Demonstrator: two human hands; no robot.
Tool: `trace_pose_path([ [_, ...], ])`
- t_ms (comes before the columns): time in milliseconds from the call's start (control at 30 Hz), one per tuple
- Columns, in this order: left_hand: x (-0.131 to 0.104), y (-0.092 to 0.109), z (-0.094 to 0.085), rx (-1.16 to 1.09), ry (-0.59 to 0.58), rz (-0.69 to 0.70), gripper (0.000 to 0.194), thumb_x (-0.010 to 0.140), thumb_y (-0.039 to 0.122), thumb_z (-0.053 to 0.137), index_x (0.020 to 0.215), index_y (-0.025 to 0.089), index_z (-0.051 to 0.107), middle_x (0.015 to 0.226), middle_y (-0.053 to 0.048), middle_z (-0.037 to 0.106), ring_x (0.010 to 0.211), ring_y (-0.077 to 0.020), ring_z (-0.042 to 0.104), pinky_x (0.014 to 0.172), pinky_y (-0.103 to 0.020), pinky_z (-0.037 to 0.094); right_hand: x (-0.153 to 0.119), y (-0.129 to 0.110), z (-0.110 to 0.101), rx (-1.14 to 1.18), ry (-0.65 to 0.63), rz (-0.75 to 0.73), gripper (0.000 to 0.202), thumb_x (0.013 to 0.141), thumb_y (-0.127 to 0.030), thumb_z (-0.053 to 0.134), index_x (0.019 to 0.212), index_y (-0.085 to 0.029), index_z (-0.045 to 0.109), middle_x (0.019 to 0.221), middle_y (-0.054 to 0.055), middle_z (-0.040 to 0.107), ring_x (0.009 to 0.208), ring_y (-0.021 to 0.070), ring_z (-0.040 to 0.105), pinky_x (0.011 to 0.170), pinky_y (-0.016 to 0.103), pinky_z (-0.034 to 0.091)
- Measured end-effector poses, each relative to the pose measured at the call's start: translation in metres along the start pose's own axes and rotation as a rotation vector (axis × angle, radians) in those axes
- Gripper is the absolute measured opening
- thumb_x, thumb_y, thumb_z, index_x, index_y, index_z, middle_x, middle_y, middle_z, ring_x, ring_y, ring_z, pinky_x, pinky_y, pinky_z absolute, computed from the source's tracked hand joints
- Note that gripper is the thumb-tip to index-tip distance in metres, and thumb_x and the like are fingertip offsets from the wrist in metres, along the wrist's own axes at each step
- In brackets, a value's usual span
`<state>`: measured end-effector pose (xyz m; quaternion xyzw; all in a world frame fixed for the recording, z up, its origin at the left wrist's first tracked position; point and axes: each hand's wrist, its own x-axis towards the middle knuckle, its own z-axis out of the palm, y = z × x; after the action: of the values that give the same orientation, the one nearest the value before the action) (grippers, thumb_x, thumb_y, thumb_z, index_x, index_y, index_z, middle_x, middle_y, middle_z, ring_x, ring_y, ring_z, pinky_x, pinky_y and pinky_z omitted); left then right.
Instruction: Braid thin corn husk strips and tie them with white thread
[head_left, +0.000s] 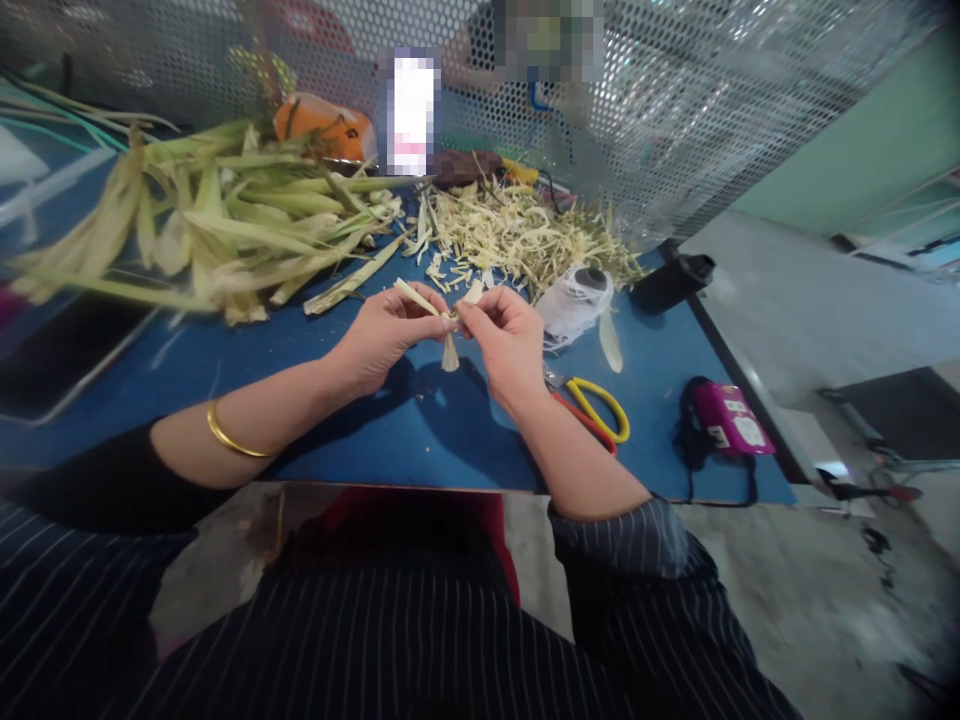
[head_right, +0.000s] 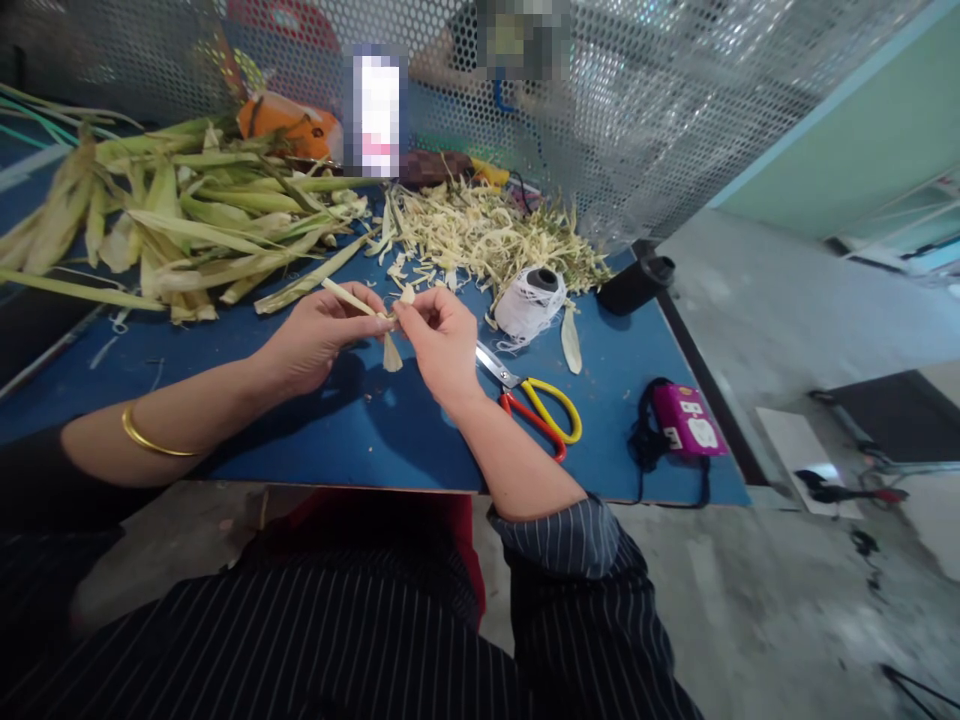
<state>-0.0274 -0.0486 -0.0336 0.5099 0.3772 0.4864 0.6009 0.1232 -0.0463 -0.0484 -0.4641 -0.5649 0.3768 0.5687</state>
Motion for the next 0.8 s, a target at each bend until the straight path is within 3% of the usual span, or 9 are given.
trace_pose_path([
  [167,0.000,-0.001,0.002,-0.006,0.016,0.034,0.019,0.064,0.024,0.081,0.073,0.019,0.065,0.073,0.002,0.063,0.072,-0.0125,0.058,0.076,-0.027,0.047,-0.002,0.001,0.000,-0.015,0.037,-0.018,0.023,0.079,-0.029,0.067,0.066,-0.022,0.049,0.058,-0.007,0.052,0.055,0.0079,0.047,0.057,0.026,0.041],
  [333,0.000,-0.002,0.003,0.063,0.109,0.043,0.017,0.064,0.025,0.081,0.070,0.019,0.066,0.072,0.001,0.065,0.070,-0.0134,0.058,0.076,-0.030,0.048,-0.003,0.001,0.001,-0.037,0.063,-0.029,0.022,0.080,-0.028,0.066,0.067,-0.022,0.049,0.057,-0.007,0.051,0.054,0.0074,0.046,0.056,0.026,0.040],
  [467,0.002,-0.002,-0.001,0.067,0.107,0.022,0.016,0.064,0.026,0.082,0.068,0.019,0.068,0.068,0.001,0.064,0.066,-0.0131,0.057,0.074,-0.030,0.048,0.000,0.000,-0.002,-0.039,-0.041,0.000,0.020,0.081,-0.031,0.067,0.071,-0.021,0.052,0.062,-0.006,0.057,0.057,0.0078,0.053,0.060,0.026,0.046],
  [533,0.003,-0.002,-0.003,0.055,0.106,0.014,0.016,0.063,0.025,0.082,0.068,0.019,0.069,0.069,0.000,0.065,0.065,-0.0128,0.057,0.072,-0.029,0.048,0.003,0.000,-0.004,0.014,-0.106,0.006,0.017,0.079,-0.031,0.069,0.083,-0.022,0.055,0.071,-0.005,0.063,0.061,0.0088,0.058,0.064,0.027,0.051],
  [667,0.002,0.000,-0.006,0.037,0.070,-0.006,0.013,0.064,0.025,0.081,0.068,0.018,0.070,0.072,0.000,0.066,0.065,-0.0126,0.057,0.071,-0.028,0.048,0.007,-0.001,-0.008,0.114,-0.214,-0.026,0.043,0.074,-0.027,0.074,0.113,-0.027,0.053,0.083,-0.004,0.069,0.066,0.0106,0.062,0.067,0.029,0.055],
  [800,0.001,0.002,-0.006,0.006,-0.001,-0.047,0.010,0.066,0.023,0.079,0.068,0.017,0.071,0.072,-0.001,0.066,0.067,-0.0129,0.059,0.072,-0.028,0.048,0.008,-0.009,-0.014,0.048,-0.296,-0.034,0.013,0.079,-0.026,0.071,0.089,-0.022,0.063,0.070,-0.005,0.064,0.063,0.0096,0.062,0.067,0.028,0.055],
])
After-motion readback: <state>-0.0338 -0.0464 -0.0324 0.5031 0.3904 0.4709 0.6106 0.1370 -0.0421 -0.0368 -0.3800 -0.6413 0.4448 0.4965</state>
